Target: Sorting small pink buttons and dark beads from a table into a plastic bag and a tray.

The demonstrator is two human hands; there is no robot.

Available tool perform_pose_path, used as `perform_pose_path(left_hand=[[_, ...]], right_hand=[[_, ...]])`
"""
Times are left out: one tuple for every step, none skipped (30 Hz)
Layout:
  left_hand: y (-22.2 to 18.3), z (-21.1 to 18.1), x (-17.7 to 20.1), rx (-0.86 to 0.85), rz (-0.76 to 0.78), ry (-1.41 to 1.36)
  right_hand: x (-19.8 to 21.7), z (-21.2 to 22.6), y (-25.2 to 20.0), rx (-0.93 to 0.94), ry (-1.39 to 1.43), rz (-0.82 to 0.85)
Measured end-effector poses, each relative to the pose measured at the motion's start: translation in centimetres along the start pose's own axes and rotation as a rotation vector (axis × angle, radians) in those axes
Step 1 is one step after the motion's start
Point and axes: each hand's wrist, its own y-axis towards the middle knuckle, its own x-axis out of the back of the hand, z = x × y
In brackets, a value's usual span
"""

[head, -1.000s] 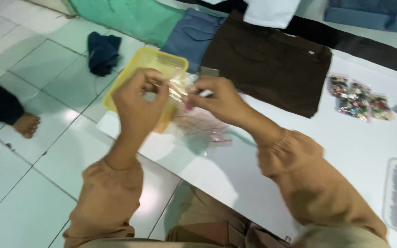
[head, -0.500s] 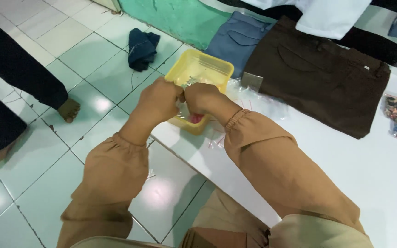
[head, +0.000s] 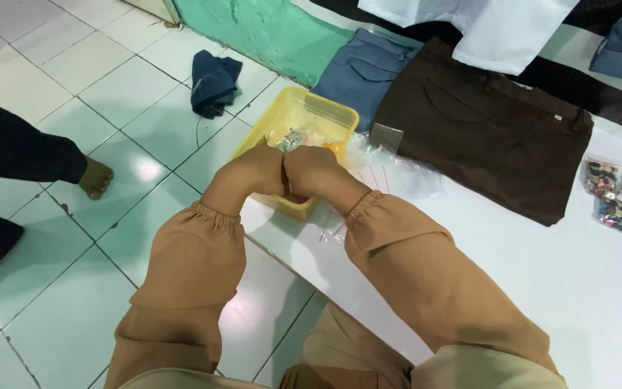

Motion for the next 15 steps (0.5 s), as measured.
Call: perform_pose_path(left_hand=[[-0.9,-0.7,0.7,0.001,0.000,0.002],[-1.8,-1.4,1.4,0.005,-0.005,-0.002],[-2.7,-2.1,1.9,0.010,-0.007,-0.008],[-3.3,-2.4,1.8,0.012,-0.004,-0.007],[-3.7,-2.8,1.9,0.031,-0.092,0.005],[-4.1,-3.2,2.1,0.050,-0.180,0.017],[-3.3,-2.8,1.6,0.043,-0.185,0.020],[-2.5,-2.5,1.2,0.025,-0.332,0.120],[-1.7,-2.3,0.6,0.002,-0.471,0.217],[-2.2,-2.8,0.5,-0.010,-0.470,0.217],[-2.5,-3.5,0.3,-0.088,-0.643,0.285],[-2.9,-4.2,0.1,-0.165,-0.817,0.351],[-3.2,-5.9,0.2,-0.185,-0.818,0.347],[-3.5,-7.6,0.2,-0.238,-0.861,0.336],[-3.5,-9.5,0.3,-0.302,-0.906,0.324]], right_hand=[[-0.1,0.0,0.1,0.001,0.001,-0.002],[-0.1,0.1,0.1,-0.025,0.021,-0.025],[-0.4,0.2,0.0,-0.051,0.043,-0.045],[-0.1,0.4,-0.9,-0.049,0.045,-0.044],[0.6,0.5,-1.7,-0.015,0.024,-0.126],[1.3,0.6,-2.6,0.019,0.002,-0.209],[1.6,0.0,-3.5,0.014,-0.001,-0.216],[1.9,-0.6,-4.3,0.067,0.024,-0.445],[2.0,-1.3,-5.3,0.114,0.049,-0.670],[2.0,-1.9,-6.8,0.101,0.048,-0.672],[1.9,-2.7,-8.3,0.135,0.068,-0.858],[1.9,-3.5,-9.9,0.169,0.085,-1.044],[1.6,-4.5,-11.7,0.151,0.078,-1.048],[1.3,-5.4,-13.6,0.152,0.071,-1.023],[1.0,-6.5,-15.7,0.143,0.061,-1.004]])
